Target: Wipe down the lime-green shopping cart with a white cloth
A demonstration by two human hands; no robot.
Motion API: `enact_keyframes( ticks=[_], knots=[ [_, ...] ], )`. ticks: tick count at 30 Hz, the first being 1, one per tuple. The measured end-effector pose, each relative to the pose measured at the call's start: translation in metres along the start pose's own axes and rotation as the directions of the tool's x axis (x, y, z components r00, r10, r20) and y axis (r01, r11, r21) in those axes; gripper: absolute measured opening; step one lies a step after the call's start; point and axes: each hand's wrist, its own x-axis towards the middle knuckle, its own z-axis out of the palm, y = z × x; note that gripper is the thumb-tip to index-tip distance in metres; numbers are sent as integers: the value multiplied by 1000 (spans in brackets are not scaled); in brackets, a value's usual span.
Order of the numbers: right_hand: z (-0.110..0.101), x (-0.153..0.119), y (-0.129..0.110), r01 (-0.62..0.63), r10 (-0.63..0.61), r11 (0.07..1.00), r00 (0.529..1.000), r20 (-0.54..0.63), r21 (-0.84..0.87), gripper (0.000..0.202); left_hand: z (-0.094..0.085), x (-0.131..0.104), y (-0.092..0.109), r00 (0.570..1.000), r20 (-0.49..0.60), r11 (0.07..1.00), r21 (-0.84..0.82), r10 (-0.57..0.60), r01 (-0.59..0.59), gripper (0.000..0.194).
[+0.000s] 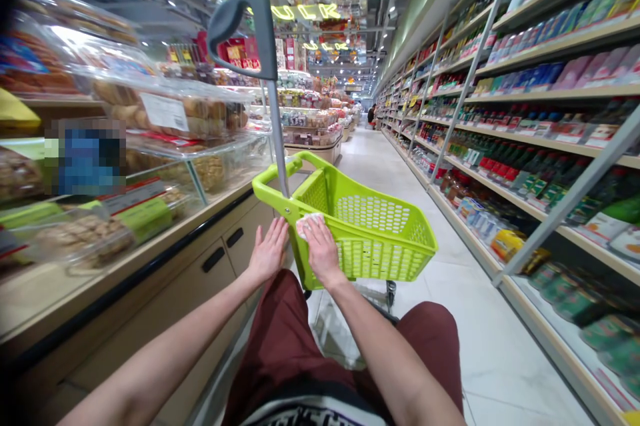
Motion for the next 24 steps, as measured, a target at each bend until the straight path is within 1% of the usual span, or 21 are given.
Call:
enact_keyframes(
  ticks=[1,3,5,7,11,13,15,17,21,22,24],
  knots=[
    [-1,14,-4,8,-8,1000,999,-38,0,45,-3,2,-3,1000,-16,1000,2,-20,20,64],
    [2,34,-9,21,-22,1000,998,-54,-15,45,-8,7,-9,998,-43,999,6,-54,54,66],
    [11,40,-11,29,-30,999,1000,-8,-38,45,-11,11,-12,996,-56,997,10,-73,73,67],
    [22,31,-9,36,-32,998,997,71,-56,45,-11,11,-13,996,-54,997,12,-75,76,68],
    [40,-10,-5,70,-56,996,974,219,-55,43,-2,-1,-11,998,-13,998,7,-54,54,67],
    [42,-26,-5,85,-71,995,964,258,-43,42,4,-8,-11,998,7,998,1,-55,55,67],
    [39,-30,-8,88,-78,996,963,257,-30,43,7,-12,-13,998,12,998,-7,-61,61,67],
    [32,-19,-14,92,-87,996,974,211,-12,43,6,-10,-16,997,-5,997,-15,-73,73,67],
    [22,30,-29,124,-124,992,990,64,3,41,-5,4,-25,991,-57,993,-25,-118,117,68],
    [22,42,-30,127,-126,992,991,53,-7,40,-8,8,-26,990,-66,992,-27,-128,126,68],
    [26,55,-30,142,-139,989,987,79,-34,39,-13,13,-28,988,-74,990,-28,-137,136,68]
  ],
)
